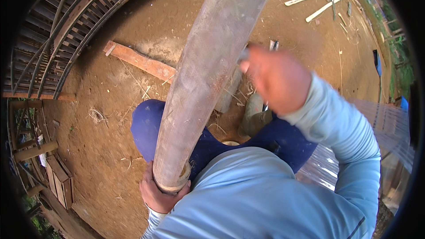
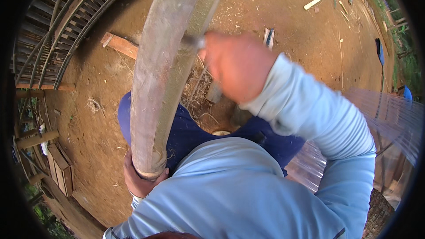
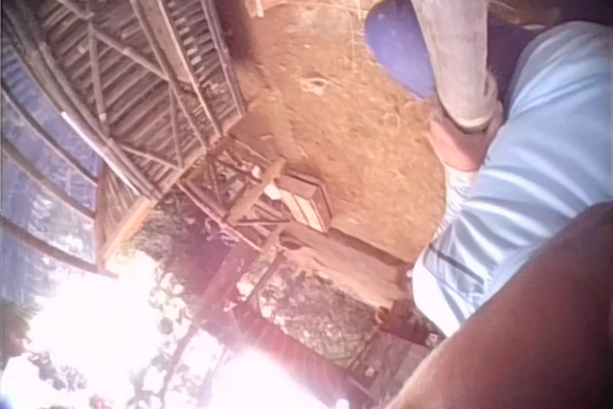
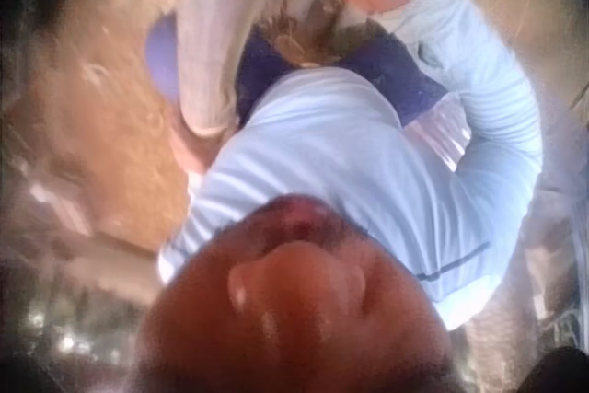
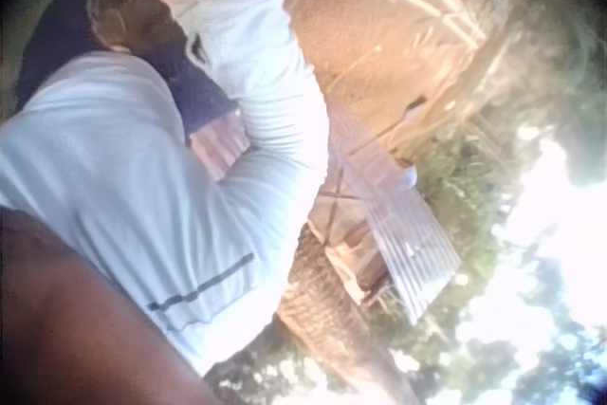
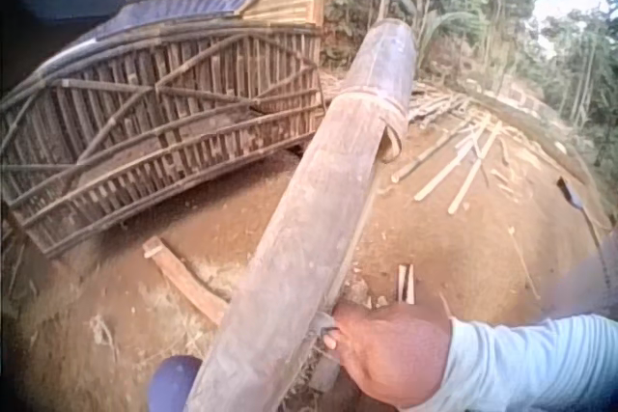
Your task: The person is seated on the ground, holding a long bamboo pole between their legs. They use a knife to scrape and carve the surface of the bamboo, removing thin strips of material. The person rotates the pole to work on different sections.
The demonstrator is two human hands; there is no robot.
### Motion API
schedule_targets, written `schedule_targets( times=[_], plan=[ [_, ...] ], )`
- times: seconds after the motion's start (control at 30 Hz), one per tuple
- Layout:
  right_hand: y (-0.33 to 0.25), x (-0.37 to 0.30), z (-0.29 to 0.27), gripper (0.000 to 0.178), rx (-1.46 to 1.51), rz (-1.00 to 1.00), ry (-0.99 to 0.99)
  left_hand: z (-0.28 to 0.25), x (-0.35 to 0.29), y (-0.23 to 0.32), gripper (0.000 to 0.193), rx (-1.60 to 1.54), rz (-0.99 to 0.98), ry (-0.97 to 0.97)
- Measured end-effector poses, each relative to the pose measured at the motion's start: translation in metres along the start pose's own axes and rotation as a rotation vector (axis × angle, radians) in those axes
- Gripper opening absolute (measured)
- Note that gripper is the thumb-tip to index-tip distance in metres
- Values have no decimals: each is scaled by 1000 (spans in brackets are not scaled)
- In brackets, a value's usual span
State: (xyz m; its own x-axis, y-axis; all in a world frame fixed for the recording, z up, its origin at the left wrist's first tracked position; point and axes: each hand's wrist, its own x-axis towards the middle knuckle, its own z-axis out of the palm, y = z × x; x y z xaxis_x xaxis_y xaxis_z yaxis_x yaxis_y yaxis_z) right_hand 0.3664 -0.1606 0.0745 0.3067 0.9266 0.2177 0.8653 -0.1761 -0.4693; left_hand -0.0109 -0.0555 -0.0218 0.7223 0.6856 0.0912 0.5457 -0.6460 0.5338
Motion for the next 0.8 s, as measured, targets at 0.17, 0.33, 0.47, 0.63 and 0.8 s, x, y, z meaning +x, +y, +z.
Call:
schedule_targets(
  times=[0.17, 0.33, 0.47, 0.63, 0.8],
  plan=[
    [17, 23, -24, 17, -137, -55, 132, 0, 2, -1, 115, -14, 18, 15],
    [-19, 1, -10, 17, -110, 136, -129, 0, 0, 1, 116, 19, 16, 19],
    [29, 20, -31, 17, -288, -69, 147, 1, 1, 0, 116, 11, 28, 14],
    [4, 15, -33, 12, -218, 146, 27, -4, -4, 3, 115, -28, -13, -29],
    [14, 4, -21, 12, -190, -19, 26, -4, -8, 5, 116, -10, 3, -26]
  ],
)
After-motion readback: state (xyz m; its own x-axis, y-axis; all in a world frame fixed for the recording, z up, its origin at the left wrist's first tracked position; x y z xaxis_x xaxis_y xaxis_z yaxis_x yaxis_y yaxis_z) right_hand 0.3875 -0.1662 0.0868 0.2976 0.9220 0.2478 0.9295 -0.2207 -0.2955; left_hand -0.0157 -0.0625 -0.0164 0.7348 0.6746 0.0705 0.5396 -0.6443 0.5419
